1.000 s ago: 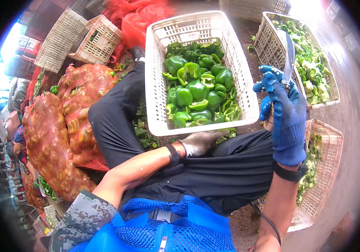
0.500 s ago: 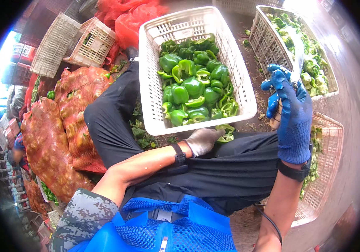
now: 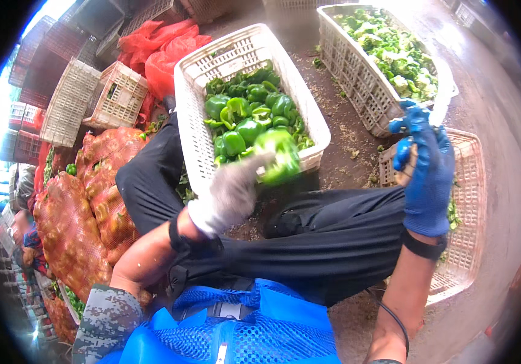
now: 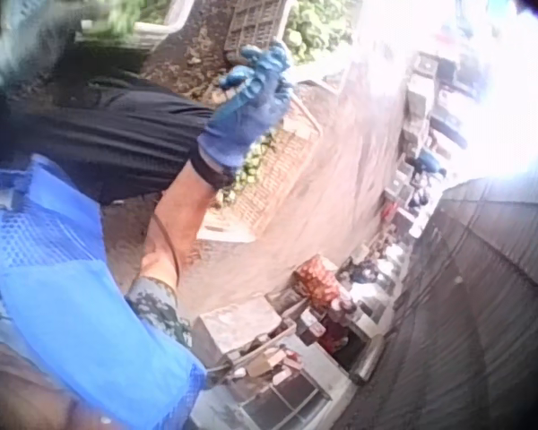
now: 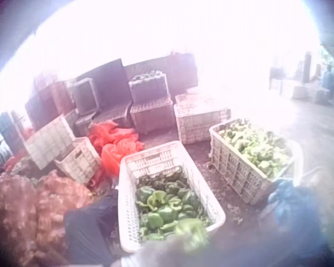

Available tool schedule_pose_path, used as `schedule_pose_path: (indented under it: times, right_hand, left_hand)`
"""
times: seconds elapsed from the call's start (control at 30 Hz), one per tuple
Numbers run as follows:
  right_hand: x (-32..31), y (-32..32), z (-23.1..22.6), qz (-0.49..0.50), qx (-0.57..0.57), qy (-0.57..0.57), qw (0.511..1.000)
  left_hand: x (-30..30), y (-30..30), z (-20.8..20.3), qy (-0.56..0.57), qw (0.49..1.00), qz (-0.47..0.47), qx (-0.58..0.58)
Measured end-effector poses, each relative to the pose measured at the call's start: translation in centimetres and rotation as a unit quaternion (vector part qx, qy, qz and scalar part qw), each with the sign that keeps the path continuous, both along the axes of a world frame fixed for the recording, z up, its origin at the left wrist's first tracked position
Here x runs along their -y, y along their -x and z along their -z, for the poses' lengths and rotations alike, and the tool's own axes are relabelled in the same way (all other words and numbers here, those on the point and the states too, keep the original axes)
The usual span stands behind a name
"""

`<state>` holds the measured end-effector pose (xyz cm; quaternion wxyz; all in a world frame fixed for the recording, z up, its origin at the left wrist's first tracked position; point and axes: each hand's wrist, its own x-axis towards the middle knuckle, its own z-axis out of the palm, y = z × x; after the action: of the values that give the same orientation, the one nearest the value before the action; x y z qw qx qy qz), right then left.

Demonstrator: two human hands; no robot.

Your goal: Use a knife to trim the stems or tops off of green peppers and place them into a crate.

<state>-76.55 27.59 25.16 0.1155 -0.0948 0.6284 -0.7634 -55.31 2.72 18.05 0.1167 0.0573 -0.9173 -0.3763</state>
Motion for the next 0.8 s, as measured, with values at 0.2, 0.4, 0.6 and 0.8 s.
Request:
schedule_pose_path:
  times: [0.2,0.4,0.6,0.8]
  right_hand:
    - [1.2,-3.7,0.0,-0.114,0.018,0.01,0.993]
    - [1.5,-11.3,-5.0,-0.166,0.007,0.056,0.985]
    - [0.8,-14.2,-8.7,-0.169,-0.149,0.07,0.972]
    - [-7.7,-9.2,-3.3,0.026,-0.168,-0.134,0.976]
  left_hand:
    - [3.7,2.9,-2.8,-0.192,0.977,-0.086,0.024]
    - [-2.8,12.8,-5.7,-0.413,0.908,-0.019,0.068]
    - [-11.7,16.5,-10.3,-0.37,0.896,0.231,0.084]
    - [0.8,5.3,-9.6,-0.48,0.875,0.056,-0.014]
